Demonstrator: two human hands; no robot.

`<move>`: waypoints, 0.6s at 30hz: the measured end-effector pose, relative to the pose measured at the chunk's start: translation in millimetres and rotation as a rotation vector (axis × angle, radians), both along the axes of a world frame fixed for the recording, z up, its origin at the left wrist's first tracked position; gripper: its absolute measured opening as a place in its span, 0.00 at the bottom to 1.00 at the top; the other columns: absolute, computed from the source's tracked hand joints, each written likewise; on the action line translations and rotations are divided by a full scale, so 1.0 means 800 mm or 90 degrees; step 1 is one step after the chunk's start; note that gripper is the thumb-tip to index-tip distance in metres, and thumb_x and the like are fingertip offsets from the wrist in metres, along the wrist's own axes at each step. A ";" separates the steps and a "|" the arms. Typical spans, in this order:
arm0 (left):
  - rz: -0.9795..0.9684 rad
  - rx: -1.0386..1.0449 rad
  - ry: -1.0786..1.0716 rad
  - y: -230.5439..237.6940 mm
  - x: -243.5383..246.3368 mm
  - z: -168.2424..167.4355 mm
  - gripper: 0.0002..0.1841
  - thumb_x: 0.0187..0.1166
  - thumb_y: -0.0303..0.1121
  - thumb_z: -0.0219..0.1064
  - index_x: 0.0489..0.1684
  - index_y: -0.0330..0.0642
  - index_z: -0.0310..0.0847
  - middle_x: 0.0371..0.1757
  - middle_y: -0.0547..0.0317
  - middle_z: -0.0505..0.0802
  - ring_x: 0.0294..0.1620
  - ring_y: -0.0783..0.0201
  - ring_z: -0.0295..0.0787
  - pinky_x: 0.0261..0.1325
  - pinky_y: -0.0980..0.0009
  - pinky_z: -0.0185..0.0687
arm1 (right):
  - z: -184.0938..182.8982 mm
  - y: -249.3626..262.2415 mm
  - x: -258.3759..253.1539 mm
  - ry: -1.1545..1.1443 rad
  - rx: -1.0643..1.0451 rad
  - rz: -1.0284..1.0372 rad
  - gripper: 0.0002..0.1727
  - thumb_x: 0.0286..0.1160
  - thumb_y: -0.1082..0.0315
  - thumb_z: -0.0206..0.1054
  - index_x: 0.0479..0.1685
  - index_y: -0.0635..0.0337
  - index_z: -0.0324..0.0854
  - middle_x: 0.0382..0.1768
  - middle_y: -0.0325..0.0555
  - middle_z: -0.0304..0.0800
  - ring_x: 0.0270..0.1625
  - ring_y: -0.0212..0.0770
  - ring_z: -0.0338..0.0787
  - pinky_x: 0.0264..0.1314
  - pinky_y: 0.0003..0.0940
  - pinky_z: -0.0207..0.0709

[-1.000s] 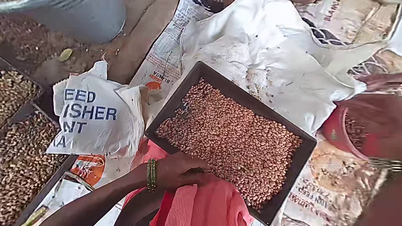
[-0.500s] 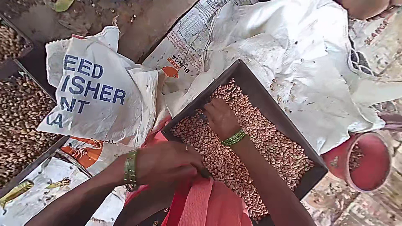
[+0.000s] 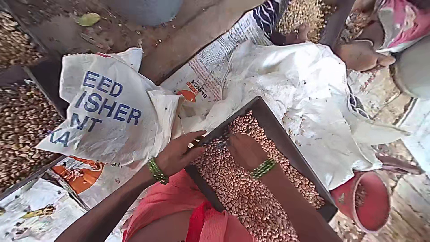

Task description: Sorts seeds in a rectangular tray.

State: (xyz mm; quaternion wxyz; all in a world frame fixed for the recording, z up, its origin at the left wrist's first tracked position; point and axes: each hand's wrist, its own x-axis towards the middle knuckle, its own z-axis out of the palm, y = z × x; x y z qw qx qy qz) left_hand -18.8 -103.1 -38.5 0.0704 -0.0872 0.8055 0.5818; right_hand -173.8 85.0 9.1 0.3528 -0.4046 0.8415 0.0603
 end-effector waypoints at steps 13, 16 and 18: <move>-0.107 -0.027 -0.014 -0.010 0.005 -0.010 0.22 0.87 0.41 0.60 0.74 0.40 0.80 0.55 0.52 0.93 0.50 0.64 0.92 0.58 0.60 0.88 | 0.127 0.005 -0.034 -0.049 -0.674 -0.236 0.13 0.93 0.64 0.52 0.58 0.59 0.81 0.49 0.30 0.91 0.41 0.25 0.92 0.39 0.24 0.90; -0.109 -0.033 0.048 -0.015 -0.001 -0.020 0.24 0.88 0.48 0.58 0.71 0.41 0.82 0.54 0.55 0.94 0.51 0.71 0.92 0.59 0.69 0.87 | 0.080 0.038 -0.019 -0.023 -0.556 -0.254 0.15 0.92 0.64 0.55 0.58 0.63 0.84 0.49 0.41 0.92 0.41 0.27 0.91 0.45 0.28 0.89; -0.106 -0.043 0.052 -0.014 0.000 -0.021 0.25 0.89 0.50 0.56 0.70 0.42 0.83 0.54 0.56 0.94 0.52 0.72 0.92 0.61 0.70 0.86 | 0.047 0.055 -0.003 -0.013 -0.472 -0.245 0.17 0.91 0.63 0.55 0.59 0.63 0.86 0.52 0.47 0.93 0.44 0.32 0.93 0.50 0.34 0.89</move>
